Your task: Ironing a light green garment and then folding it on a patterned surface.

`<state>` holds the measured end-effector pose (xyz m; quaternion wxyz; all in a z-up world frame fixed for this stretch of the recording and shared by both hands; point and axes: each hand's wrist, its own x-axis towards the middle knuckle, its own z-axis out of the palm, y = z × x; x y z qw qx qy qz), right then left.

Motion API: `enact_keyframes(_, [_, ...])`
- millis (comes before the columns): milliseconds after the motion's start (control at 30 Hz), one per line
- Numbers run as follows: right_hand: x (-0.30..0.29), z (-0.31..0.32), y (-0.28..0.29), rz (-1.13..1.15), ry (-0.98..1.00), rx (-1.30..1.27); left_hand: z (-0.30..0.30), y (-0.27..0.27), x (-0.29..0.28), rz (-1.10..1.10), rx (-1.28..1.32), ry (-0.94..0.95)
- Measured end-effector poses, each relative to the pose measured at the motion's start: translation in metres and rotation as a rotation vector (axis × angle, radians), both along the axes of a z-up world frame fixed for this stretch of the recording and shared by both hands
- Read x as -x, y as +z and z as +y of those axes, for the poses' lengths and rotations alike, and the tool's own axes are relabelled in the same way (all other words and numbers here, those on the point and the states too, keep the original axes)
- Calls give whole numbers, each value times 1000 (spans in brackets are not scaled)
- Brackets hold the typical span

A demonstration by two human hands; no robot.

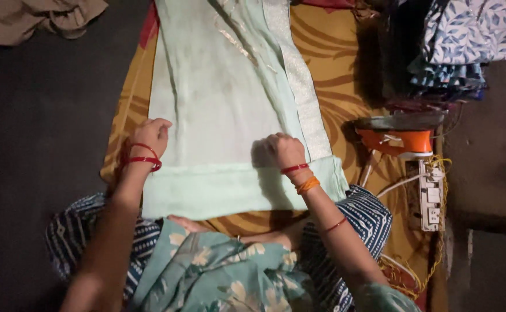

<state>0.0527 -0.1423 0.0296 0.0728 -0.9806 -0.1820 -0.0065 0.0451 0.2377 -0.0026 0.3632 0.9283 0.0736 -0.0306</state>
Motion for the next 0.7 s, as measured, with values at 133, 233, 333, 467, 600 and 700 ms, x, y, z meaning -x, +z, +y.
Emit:
enact_keyframes(133, [-46,6,-1,-55,-9,-198,2,-25,-44,-55,-152,46])
enact_keyframes(233, [-96,-6,-19,-92,-52,-206,1,-32,-82,-52,-308,47])
enact_keyframes(333, [-150,-20,-31,-222,-69,-200,-2,-22,-111,-35,-421,46])
enact_keyframes(467, [-225,-34,-33,-194,-261,-294,-2,-13,-152,-20,-531,54])
enact_keyframes(600, [-308,-65,-78,-205,-282,-258,-2,-9,-196,46,-568,61])
enact_keyframes(700, [-331,-52,-78,-184,-325,-238,-1,-12,-218,62,-538,57])
